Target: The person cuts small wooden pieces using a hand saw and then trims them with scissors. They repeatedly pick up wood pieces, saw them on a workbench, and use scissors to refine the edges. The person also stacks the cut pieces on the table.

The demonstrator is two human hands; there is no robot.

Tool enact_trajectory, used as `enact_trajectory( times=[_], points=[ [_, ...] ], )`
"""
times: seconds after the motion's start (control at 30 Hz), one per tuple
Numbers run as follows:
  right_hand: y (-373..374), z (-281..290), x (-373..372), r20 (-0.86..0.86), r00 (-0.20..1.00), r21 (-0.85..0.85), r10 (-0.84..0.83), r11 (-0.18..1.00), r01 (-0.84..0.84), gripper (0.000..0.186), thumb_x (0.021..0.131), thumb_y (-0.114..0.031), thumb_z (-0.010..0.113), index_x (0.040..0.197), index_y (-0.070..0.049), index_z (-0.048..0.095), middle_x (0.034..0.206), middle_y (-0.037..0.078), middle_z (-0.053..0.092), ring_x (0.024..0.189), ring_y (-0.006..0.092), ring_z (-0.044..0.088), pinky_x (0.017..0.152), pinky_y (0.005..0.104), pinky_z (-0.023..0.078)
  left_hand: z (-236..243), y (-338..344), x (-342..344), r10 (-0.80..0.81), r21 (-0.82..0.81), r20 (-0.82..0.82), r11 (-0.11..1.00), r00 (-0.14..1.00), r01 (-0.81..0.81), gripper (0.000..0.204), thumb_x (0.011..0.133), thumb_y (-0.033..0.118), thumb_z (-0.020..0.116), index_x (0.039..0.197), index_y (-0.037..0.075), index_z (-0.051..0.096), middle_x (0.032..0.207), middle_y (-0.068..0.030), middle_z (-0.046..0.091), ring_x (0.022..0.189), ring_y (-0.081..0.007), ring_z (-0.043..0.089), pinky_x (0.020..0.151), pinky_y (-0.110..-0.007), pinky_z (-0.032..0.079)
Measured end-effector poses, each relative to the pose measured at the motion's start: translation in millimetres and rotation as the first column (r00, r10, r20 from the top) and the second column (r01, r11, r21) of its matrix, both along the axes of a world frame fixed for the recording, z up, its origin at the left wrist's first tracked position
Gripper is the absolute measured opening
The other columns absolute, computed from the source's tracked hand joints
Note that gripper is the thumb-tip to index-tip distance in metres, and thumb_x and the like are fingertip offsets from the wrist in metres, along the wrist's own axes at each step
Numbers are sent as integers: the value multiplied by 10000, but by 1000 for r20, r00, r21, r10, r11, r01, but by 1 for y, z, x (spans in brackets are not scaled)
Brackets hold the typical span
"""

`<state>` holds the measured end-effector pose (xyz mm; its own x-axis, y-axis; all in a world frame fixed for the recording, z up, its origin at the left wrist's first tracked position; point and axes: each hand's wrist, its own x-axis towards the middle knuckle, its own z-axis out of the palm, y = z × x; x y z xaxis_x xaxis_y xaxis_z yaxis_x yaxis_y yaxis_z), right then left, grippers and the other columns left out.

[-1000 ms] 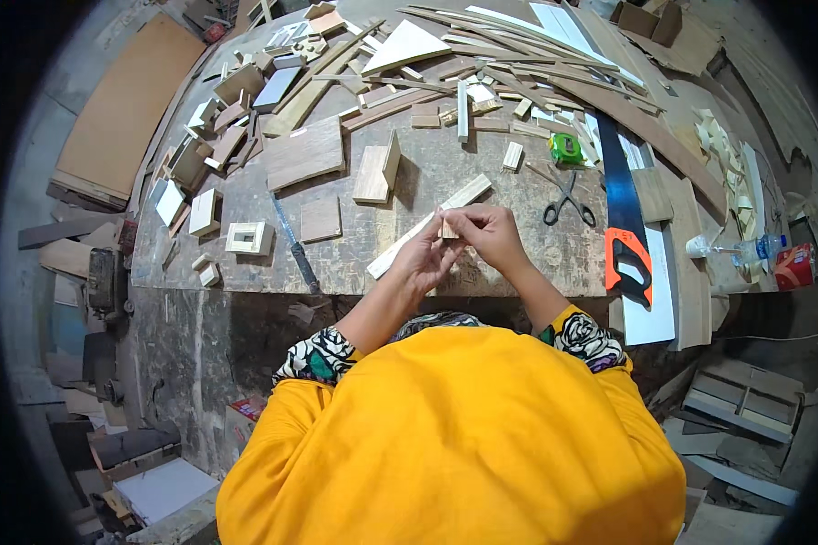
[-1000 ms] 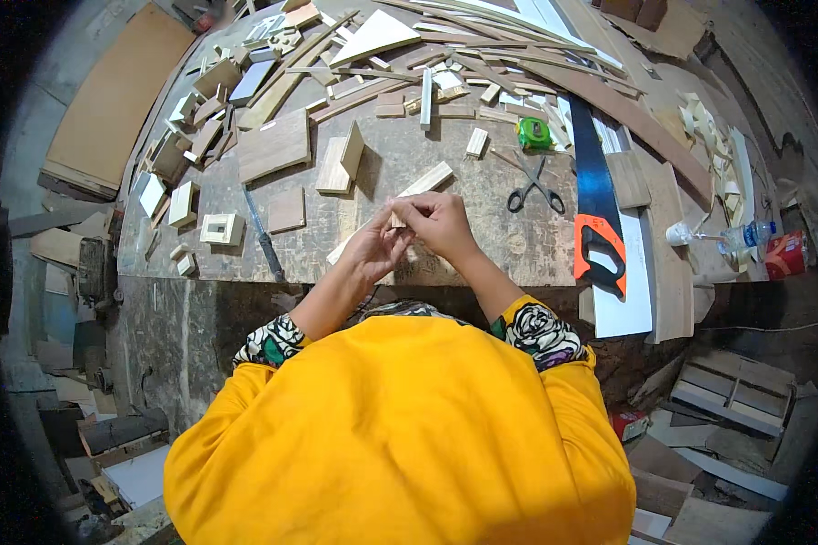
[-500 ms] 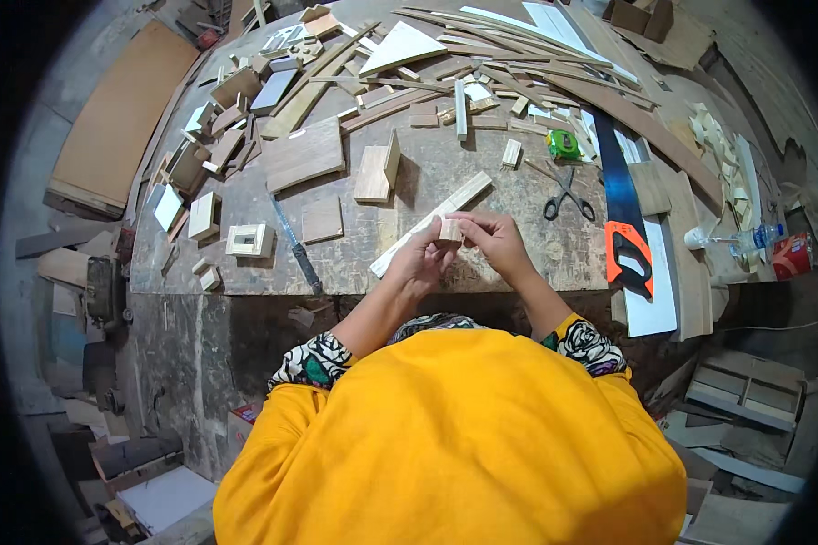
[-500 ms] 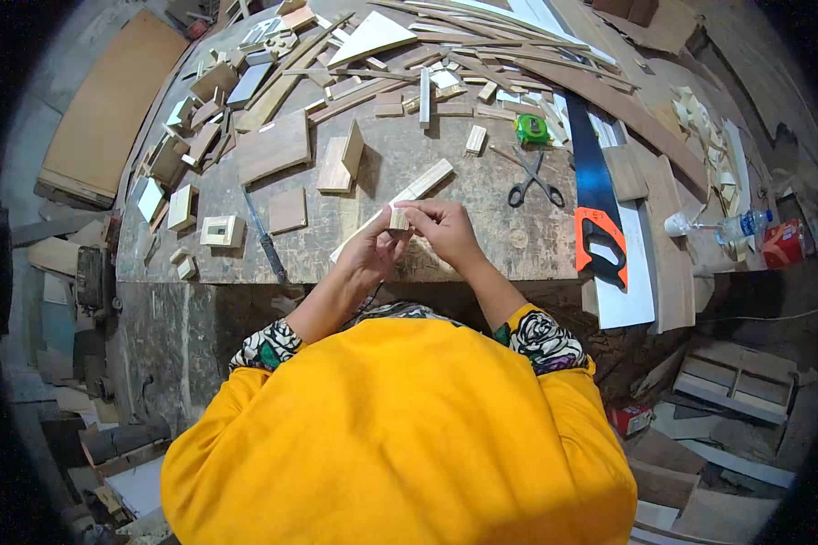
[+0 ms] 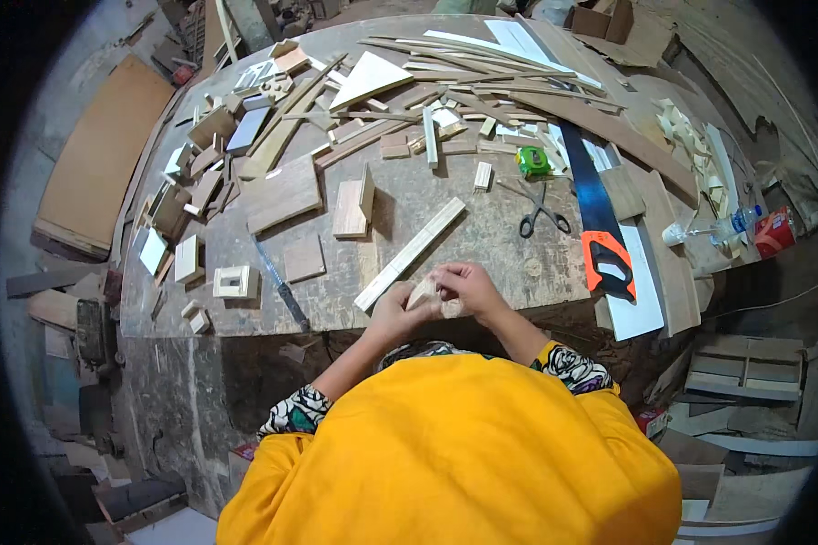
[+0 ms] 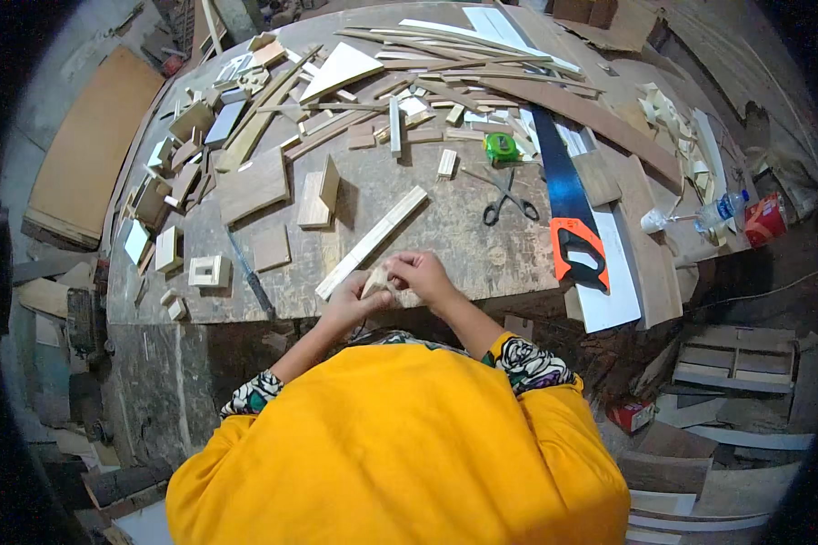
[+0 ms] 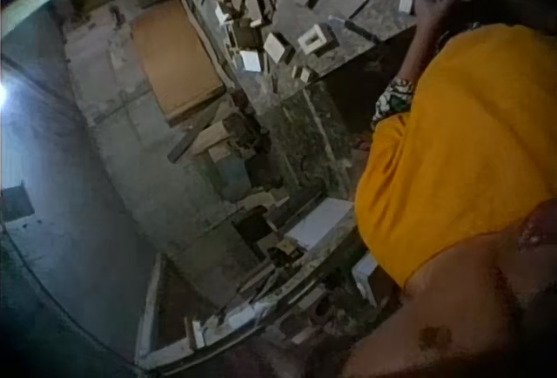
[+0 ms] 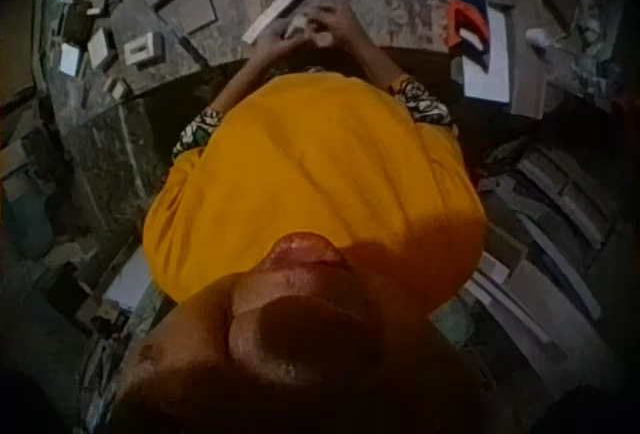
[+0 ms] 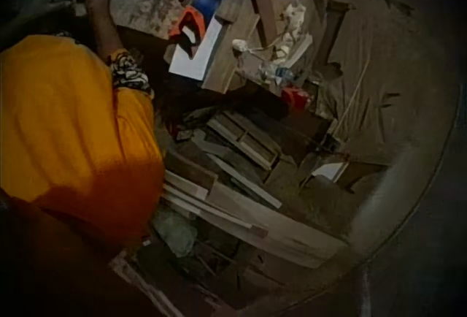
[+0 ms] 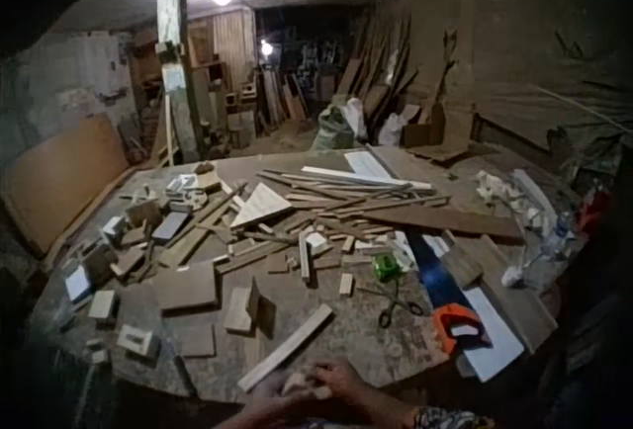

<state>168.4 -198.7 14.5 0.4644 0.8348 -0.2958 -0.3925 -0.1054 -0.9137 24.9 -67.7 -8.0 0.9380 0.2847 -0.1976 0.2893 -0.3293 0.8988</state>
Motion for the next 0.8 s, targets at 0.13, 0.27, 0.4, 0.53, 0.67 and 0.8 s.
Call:
enact_trajectory(
  times=[0.13,0.27,0.4,0.53,0.67,0.8],
  points=[
    [-2,-1,-6,-121,992,29,30,999,-27,149,892,-173,617,878,-27,643,758,1,618,661,57,560,630,209,472,15,-17,11,115,-16,-73,993,991,-117,402,817,361,660,985,4,584,794,-122,616,724,-228,603,664,-343,467],
    [-7,-5,11,230,969,67,95,991,-113,146,862,-150,638,850,-4,645,724,0,620,666,67,565,618,242,469,12,-19,20,127,-130,-38,983,991,-131,384,832,327,624,1033,8,554,673,-93,590,622,-151,569,565,-305,432],
    [-18,0,39,471,881,-7,32,999,-32,142,815,-145,665,856,-9,663,718,38,634,646,116,588,623,260,481,20,-32,43,297,-401,92,885,950,-237,250,833,278,613,859,32,582,614,21,497,553,-83,493,510,-236,381],
    [-48,9,86,753,652,0,-86,991,131,151,784,-140,679,877,-22,665,792,100,645,674,185,618,606,287,490,23,-24,66,343,-491,152,840,927,-230,199,825,187,527,676,55,528,585,21,456,507,-64,402,472,-227,320],
    [-93,18,151,866,458,45,-199,945,324,146,773,-117,674,884,-24,657,814,115,631,666,221,608,588,305,484,32,-26,86,385,-472,73,826,920,-308,306,826,186,442,558,38,452,560,-36,433,486,-123,392,457,-269,297],
    [-142,35,225,968,229,-33,-104,850,525,174,751,-118,672,912,-56,661,862,134,619,827,302,610,726,385,489,26,-23,104,410,-520,68,793,909,-319,268,813,216,477,603,49,463,534,-19,404,486,-120,380,474,-273,313]
  ],
)
